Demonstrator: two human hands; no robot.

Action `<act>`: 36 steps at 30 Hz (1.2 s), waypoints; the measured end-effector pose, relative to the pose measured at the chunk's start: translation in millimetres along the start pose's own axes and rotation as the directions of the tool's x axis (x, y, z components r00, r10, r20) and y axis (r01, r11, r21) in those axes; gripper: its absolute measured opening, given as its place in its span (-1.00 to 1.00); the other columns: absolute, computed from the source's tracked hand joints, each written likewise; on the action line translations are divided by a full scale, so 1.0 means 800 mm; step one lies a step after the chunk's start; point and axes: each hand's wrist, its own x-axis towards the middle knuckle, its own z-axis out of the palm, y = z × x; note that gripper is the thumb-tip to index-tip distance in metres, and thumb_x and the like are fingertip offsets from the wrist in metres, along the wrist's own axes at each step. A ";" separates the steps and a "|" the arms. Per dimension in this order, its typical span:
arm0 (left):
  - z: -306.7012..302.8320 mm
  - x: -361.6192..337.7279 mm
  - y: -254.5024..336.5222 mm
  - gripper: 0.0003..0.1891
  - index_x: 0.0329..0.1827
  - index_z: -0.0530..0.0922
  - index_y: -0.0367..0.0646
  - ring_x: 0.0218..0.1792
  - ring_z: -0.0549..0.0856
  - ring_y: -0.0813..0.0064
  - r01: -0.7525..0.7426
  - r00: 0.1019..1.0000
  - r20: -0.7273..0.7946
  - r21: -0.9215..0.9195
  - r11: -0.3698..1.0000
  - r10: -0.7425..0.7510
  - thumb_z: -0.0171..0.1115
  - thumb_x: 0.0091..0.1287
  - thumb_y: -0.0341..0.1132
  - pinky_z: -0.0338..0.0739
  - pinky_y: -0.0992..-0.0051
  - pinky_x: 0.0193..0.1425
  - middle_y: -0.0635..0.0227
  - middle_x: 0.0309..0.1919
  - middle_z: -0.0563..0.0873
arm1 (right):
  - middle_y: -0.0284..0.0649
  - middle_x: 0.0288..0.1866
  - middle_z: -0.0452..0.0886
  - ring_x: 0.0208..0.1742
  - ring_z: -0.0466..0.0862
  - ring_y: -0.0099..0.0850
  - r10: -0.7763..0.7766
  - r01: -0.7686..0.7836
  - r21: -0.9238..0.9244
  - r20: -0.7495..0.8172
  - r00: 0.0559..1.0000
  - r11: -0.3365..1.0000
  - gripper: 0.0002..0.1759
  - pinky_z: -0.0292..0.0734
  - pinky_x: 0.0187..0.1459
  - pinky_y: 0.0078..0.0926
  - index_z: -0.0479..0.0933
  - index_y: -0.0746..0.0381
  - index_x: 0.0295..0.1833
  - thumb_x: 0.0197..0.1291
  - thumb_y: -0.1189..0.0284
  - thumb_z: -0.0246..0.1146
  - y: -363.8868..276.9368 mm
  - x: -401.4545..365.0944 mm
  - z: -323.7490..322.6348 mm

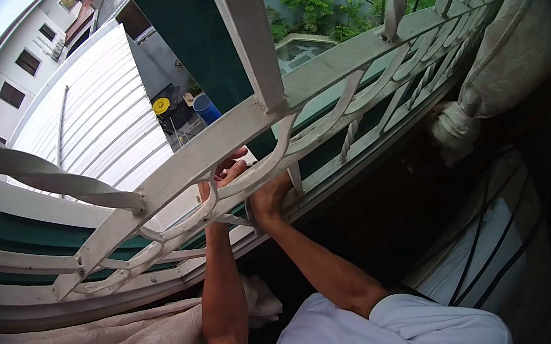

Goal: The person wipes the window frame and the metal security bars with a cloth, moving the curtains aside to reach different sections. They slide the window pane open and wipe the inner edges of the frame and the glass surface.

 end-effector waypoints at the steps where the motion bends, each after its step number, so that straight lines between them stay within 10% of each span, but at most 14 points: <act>1: 0.001 0.001 0.001 -0.76 0.04 0.74 -0.34 -0.19 0.75 0.63 0.000 1.000 -0.001 0.003 1.000 0.000 0.40 0.41 -0.38 0.65 0.58 -0.05 0.28 -0.13 0.83 | 0.15 -0.01 0.57 0.06 0.67 0.06 -0.102 0.099 -0.079 -0.030 0.994 0.992 -0.75 0.55 0.12 -0.08 0.37 0.42 0.11 0.41 0.53 0.12 -0.011 0.000 0.002; 9: -0.004 -0.006 -0.018 -0.79 0.02 0.74 -0.35 -0.09 0.78 0.57 -0.073 0.996 -0.050 -0.016 0.997 0.072 0.41 0.38 -0.44 0.68 0.54 0.07 0.23 -0.09 0.84 | 0.14 -0.05 0.58 0.03 0.65 0.05 0.033 -0.043 -0.083 -0.123 0.992 0.996 -0.68 0.54 0.09 -0.11 0.40 0.43 0.10 0.35 0.46 0.24 -0.012 0.005 0.013; 11: -0.009 -0.002 -0.027 -0.80 0.01 0.75 -0.33 -0.17 0.76 0.61 -0.090 0.990 -0.112 -0.003 0.996 0.089 0.40 0.43 -0.39 0.66 0.61 -0.01 0.27 -0.13 0.83 | 0.16 0.12 0.56 0.15 0.54 0.14 -0.447 0.370 -0.524 -0.022 0.894 0.767 -0.49 0.38 0.21 0.06 0.47 0.39 0.27 0.35 0.28 0.32 -0.082 0.002 0.006; 16: -0.013 -0.014 0.005 -0.77 -0.02 0.76 -0.30 -0.28 0.71 0.67 0.007 0.982 -0.186 0.092 0.996 0.010 0.40 0.47 -0.29 0.61 0.63 -0.17 0.34 -0.22 0.82 | 0.17 0.01 0.57 0.03 0.64 0.10 -0.417 0.379 -0.226 -0.155 0.896 0.898 -0.56 0.50 0.15 -0.01 0.41 0.46 0.09 0.35 0.31 0.30 -0.026 0.007 0.009; 18: -0.013 -0.021 0.007 -0.77 -0.03 0.76 -0.31 -0.28 0.70 0.68 0.025 0.982 -0.189 0.106 0.994 -0.004 0.39 0.47 -0.29 0.62 0.62 -0.16 0.36 -0.24 0.82 | 0.20 0.05 0.56 0.06 0.65 0.05 0.277 -0.207 0.369 -0.147 0.950 0.906 -0.51 0.53 0.14 -0.04 0.36 0.49 0.14 0.35 0.31 0.32 0.003 0.010 0.012; 20: -0.005 -0.027 0.010 -0.76 -0.07 0.77 -0.31 -0.35 0.64 0.72 -0.007 0.979 -0.204 0.048 0.999 0.017 0.44 0.43 -0.27 0.54 0.65 -0.25 0.41 -0.32 0.79 | 0.19 0.05 0.55 0.07 0.65 0.01 0.261 -0.190 0.327 -0.187 0.947 0.926 -0.49 0.54 0.15 -0.08 0.32 0.50 0.17 0.40 0.31 0.29 0.011 0.014 0.019; 24: -0.013 -0.034 0.000 -0.76 -0.13 0.77 -0.33 -0.42 0.60 0.76 -0.034 0.967 -0.250 0.087 0.996 0.054 0.46 0.42 -0.27 0.49 0.68 -0.33 0.46 -0.37 0.77 | 0.20 0.11 0.54 0.09 0.64 0.03 -0.219 0.211 -0.159 -0.031 0.975 0.965 -0.46 0.55 0.11 -0.15 0.36 0.46 0.28 0.40 0.31 0.29 -0.067 0.005 0.017; 26: -0.025 -0.041 -0.011 -0.79 -0.13 0.77 -0.34 -0.39 0.63 0.75 -0.096 0.972 -0.205 0.085 0.992 0.112 0.40 0.46 -0.31 0.53 0.68 -0.28 0.44 -0.35 0.78 | 0.13 -0.18 0.63 -0.24 0.62 0.12 -0.697 0.481 -0.620 -0.152 0.701 0.619 -0.68 0.50 -0.17 -0.03 0.60 0.34 0.04 0.37 0.29 0.34 -0.073 0.009 0.021; 27: -0.026 -0.046 -0.006 -0.75 -0.07 0.75 -0.35 -0.36 0.67 0.72 -0.043 0.978 -0.200 0.062 0.997 0.055 0.39 0.46 -0.27 0.56 0.67 -0.27 0.39 -0.30 0.80 | 0.11 -0.21 0.64 -0.23 0.65 0.10 -0.432 0.402 -0.253 -0.074 0.899 0.880 -0.72 0.51 -0.13 -0.03 0.63 0.34 0.00 0.41 0.32 0.31 -0.082 0.007 0.005; 28: -0.027 -0.046 0.002 -0.70 0.00 0.74 -0.35 -0.34 0.70 0.69 0.003 0.980 -0.199 0.036 0.999 0.004 0.37 0.46 -0.23 0.58 0.66 -0.27 0.33 -0.24 0.82 | 0.11 -0.14 0.66 -0.14 0.67 0.10 -0.544 0.495 -0.362 -0.039 0.838 0.790 -0.69 0.52 -0.03 0.03 0.62 0.39 0.05 0.40 0.34 0.32 -0.053 0.005 -0.004; 31: -0.032 -0.058 0.010 -0.67 0.00 0.74 -0.34 -0.33 0.69 0.69 -0.002 0.980 -0.201 -0.032 0.999 -0.004 0.39 0.45 -0.19 0.57 0.65 -0.27 0.33 -0.23 0.82 | 0.12 -0.15 0.68 -0.09 0.70 0.10 -0.247 0.246 -0.034 -0.025 0.969 0.969 -0.65 0.57 0.07 -0.02 0.58 0.41 0.17 0.32 0.49 0.29 -0.064 -0.017 -0.025; 33: -0.038 -0.062 0.012 -0.64 -0.01 0.75 -0.32 -0.29 0.70 0.68 0.039 0.978 -0.207 -0.007 0.999 -0.040 0.41 0.44 -0.13 0.57 0.64 -0.20 0.33 -0.20 0.83 | 0.18 0.06 0.62 0.09 0.63 0.17 -0.674 0.642 -0.264 -0.047 0.737 0.720 -0.60 0.50 0.16 0.09 0.57 0.41 0.19 0.28 0.47 0.32 -0.062 -0.021 -0.024; 36: -0.049 -0.068 0.004 -0.57 -0.02 0.75 -0.31 -0.26 0.70 0.67 0.091 0.965 -0.246 -0.008 0.996 -0.090 0.45 0.40 -0.03 0.59 0.61 -0.10 0.34 -0.18 0.82 | 0.23 0.24 0.50 0.25 0.51 0.22 -0.771 0.762 -0.239 0.075 0.632 0.601 -0.58 0.42 0.21 0.19 0.56 0.41 0.22 0.27 0.48 0.32 -0.064 -0.007 -0.032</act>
